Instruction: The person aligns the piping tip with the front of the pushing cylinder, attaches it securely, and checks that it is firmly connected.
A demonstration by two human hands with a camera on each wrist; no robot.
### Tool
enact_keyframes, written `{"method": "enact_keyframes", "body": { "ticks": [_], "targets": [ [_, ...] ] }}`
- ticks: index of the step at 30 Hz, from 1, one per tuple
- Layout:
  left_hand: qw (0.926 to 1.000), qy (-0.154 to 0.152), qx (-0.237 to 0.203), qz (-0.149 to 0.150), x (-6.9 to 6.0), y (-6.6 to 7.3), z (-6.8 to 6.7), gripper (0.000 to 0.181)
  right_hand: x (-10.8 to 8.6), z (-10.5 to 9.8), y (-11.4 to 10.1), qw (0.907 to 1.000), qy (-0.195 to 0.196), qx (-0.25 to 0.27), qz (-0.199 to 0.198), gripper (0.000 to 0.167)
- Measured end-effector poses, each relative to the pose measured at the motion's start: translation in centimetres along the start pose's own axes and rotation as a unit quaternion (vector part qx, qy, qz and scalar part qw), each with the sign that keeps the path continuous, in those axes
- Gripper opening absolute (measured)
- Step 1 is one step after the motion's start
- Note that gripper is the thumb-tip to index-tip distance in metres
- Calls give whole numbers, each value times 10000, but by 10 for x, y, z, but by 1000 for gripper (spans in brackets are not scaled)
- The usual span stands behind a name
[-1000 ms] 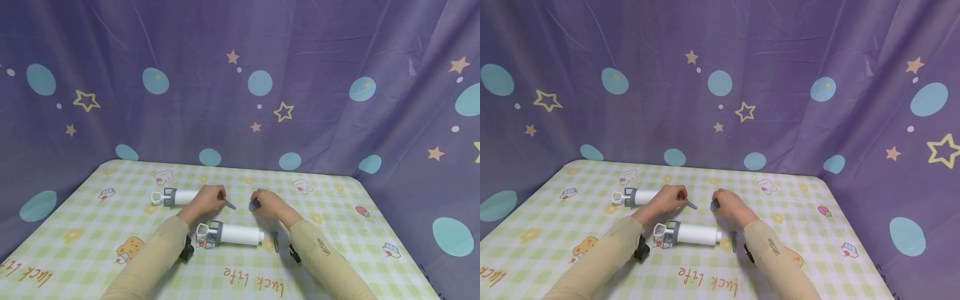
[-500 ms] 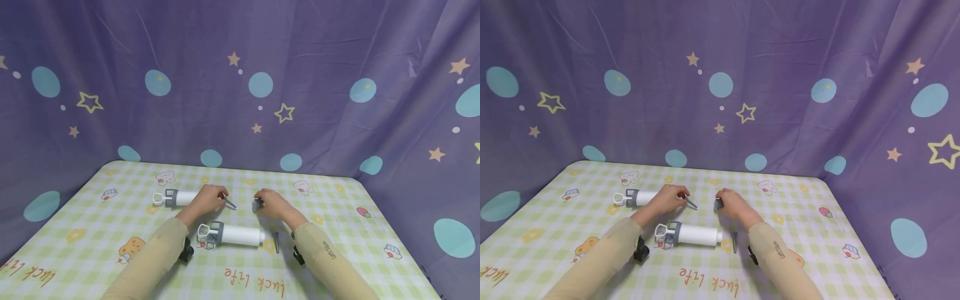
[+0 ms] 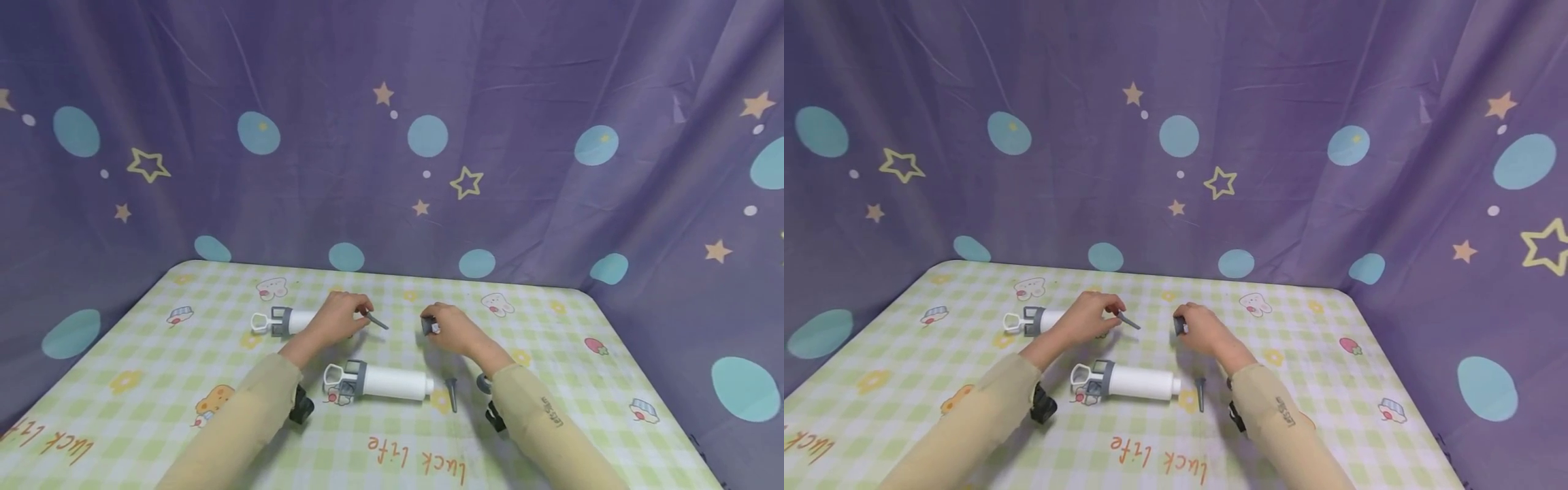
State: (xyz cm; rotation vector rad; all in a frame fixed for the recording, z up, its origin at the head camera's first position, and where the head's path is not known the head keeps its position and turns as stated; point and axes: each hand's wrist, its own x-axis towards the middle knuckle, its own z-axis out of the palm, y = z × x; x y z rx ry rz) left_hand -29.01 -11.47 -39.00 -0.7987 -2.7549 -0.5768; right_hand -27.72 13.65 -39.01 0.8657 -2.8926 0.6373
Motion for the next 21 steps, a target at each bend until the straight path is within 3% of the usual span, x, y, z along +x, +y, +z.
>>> {"method": "enact_keyframes", "body": {
  "ticks": [16,21],
  "targets": [
    [9996,263,36,59,-3,16,-17,15,-9,-16,-4,9990,427,108,29,35],
    [9991,401,103,116,-2,19,-26,16,-9,-20,-5,9990,450,-30,-45,42]
  ]
}}
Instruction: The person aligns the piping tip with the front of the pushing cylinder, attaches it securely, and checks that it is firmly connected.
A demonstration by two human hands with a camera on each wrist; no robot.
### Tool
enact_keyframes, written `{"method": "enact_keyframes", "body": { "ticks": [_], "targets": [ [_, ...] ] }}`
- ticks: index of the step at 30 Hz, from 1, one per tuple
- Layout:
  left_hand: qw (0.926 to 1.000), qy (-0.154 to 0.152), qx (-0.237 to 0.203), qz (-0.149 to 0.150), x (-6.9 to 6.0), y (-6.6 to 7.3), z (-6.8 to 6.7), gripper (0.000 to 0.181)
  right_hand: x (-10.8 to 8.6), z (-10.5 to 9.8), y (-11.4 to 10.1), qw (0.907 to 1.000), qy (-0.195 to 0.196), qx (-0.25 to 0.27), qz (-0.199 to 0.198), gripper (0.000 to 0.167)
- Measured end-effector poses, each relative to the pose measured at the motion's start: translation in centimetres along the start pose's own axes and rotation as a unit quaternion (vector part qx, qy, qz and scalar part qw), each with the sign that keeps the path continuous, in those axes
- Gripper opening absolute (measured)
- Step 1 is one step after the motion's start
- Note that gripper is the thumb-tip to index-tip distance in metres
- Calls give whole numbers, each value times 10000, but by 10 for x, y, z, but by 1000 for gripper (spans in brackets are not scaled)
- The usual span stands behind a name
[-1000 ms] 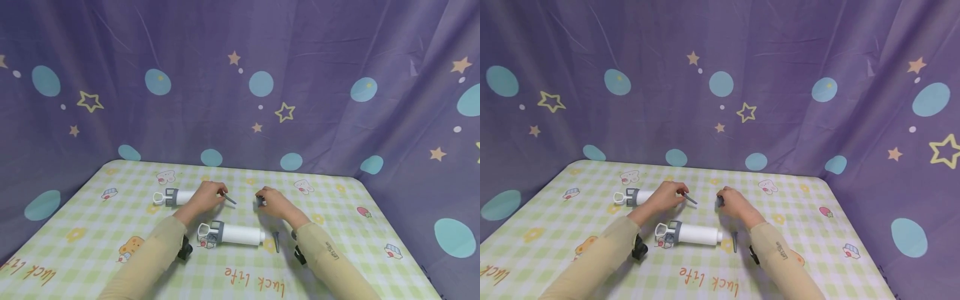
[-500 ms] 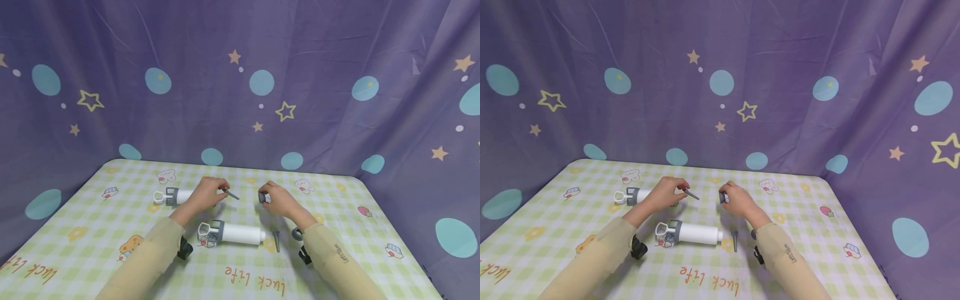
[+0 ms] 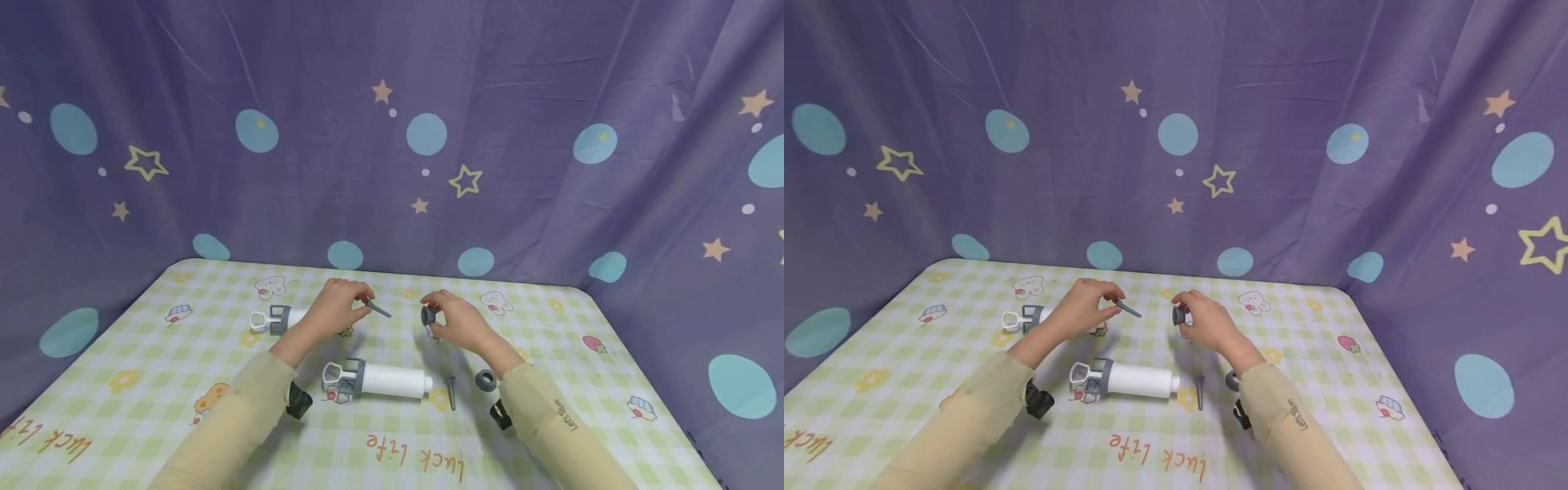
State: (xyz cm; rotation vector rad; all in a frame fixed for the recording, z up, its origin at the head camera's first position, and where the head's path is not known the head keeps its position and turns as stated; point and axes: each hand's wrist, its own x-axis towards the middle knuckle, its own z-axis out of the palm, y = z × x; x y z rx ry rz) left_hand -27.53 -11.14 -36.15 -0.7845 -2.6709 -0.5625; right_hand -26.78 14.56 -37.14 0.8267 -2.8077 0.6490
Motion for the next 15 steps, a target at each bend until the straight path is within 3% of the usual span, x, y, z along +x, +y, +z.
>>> {"method": "enact_keyframes", "body": {
  "ticks": [5,15],
  "targets": [
    [10000,43,40,68,1,3,-5,17,0,-4,-2,9998,34,-168,-87,43],
    [9995,256,-59,152,3,13,-10,17,3,-6,-6,9987,375,10,-354,39]
  ]
}}
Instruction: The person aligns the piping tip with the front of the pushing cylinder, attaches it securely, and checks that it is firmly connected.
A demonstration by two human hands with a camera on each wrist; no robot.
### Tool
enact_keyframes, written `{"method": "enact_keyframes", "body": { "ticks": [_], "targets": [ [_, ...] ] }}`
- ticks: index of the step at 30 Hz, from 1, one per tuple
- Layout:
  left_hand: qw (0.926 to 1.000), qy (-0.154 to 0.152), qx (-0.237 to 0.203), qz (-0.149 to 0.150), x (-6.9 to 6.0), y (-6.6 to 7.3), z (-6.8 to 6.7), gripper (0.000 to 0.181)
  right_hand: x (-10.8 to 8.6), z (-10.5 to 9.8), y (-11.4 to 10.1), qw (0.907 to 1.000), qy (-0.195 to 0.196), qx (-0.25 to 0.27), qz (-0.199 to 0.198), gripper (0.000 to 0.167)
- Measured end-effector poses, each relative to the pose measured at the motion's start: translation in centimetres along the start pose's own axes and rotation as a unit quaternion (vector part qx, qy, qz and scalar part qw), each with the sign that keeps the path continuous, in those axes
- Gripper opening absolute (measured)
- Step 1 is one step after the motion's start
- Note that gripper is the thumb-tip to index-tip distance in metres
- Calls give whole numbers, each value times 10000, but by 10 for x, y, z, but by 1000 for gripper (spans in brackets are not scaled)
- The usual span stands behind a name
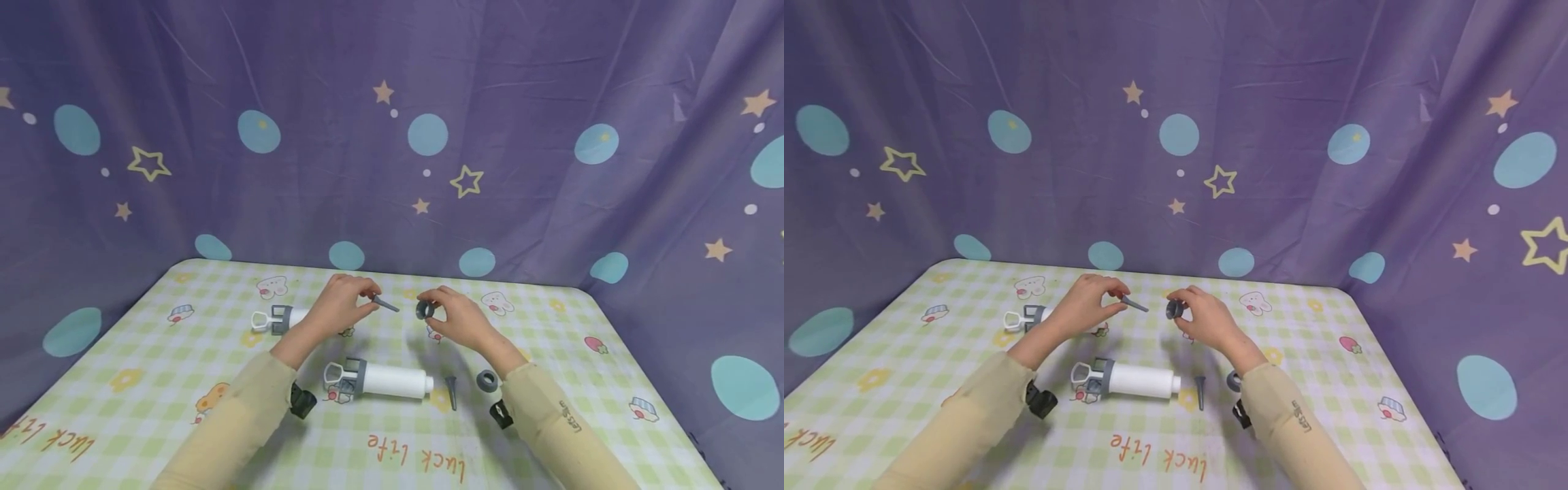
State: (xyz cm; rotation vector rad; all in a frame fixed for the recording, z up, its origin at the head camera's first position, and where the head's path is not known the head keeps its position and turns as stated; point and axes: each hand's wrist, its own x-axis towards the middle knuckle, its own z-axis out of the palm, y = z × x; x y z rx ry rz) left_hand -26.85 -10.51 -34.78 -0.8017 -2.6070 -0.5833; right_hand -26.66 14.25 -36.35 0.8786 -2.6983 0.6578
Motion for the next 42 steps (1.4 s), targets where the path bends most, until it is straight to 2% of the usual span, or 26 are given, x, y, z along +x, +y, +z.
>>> {"method": "enact_keyframes", "body": {
  "ticks": [8,12,16,23,33,42],
  "targets": [
    [9996,202,-96,194,4,10,-7,17,2,-4,-8,9998,73,164,25,38],
    [9995,245,-147,162,5,15,-12,18,2,-5,-10,9998,59,169,72,38],
    [9996,195,-163,112,8,20,-14,18,2,-6,-13,9998,83,141,93,38],
    [9995,170,-162,231,9,29,-16,19,4,-8,-17,9997,123,190,-68,37],
    [9993,103,-111,343,9,34,-16,21,3,-12,-22,9995,224,168,159,47],
    [9984,183,-26,534,9,36,-13,21,2,-12,-21,9989,435,124,-143,40]
  ]
}}
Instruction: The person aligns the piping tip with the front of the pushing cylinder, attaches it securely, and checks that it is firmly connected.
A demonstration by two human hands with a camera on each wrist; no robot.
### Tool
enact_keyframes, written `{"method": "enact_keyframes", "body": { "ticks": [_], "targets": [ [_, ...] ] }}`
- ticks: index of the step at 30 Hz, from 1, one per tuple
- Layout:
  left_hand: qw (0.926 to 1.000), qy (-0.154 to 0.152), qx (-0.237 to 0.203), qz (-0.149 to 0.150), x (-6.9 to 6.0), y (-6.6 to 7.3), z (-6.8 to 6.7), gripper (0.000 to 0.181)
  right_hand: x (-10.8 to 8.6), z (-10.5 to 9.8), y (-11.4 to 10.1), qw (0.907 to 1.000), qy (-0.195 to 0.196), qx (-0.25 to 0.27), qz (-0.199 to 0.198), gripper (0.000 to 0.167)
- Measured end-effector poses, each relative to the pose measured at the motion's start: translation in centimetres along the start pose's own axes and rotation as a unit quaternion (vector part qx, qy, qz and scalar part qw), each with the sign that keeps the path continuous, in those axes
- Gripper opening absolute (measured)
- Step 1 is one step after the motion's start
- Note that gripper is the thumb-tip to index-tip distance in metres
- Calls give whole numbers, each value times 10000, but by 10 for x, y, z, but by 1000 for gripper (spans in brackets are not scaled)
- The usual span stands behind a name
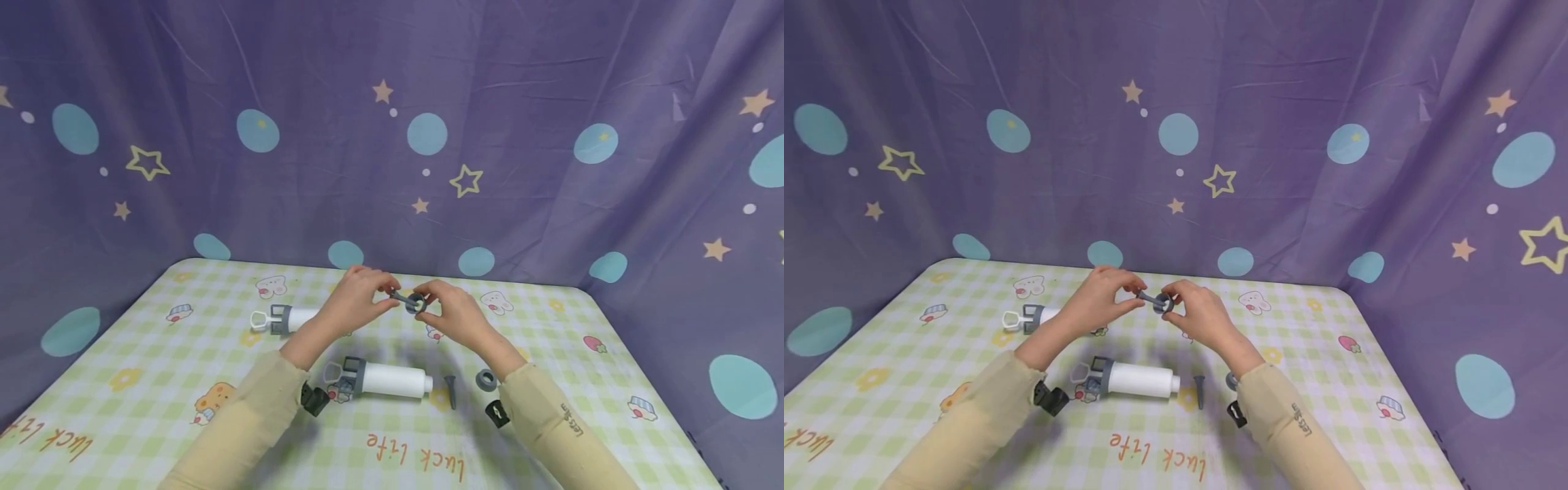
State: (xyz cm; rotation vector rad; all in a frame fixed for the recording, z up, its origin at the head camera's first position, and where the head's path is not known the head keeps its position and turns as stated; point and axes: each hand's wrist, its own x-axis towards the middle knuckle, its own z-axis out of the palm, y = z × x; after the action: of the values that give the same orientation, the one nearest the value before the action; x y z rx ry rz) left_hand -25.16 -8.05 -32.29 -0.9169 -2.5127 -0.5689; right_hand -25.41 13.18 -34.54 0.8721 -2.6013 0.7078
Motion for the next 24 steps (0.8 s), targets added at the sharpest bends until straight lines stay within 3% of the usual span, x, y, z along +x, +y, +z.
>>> {"method": "enact_keyframes", "body": {
  "ticks": [10,24],
  "targets": [
    [9999,-116,-45,-40,1,4,3,22,0,0,-3,10000,31,-2,-71,38],
    [9998,-35,73,160,1,7,9,22,2,0,-9,9999,50,12,-122,37]
  ]
}}
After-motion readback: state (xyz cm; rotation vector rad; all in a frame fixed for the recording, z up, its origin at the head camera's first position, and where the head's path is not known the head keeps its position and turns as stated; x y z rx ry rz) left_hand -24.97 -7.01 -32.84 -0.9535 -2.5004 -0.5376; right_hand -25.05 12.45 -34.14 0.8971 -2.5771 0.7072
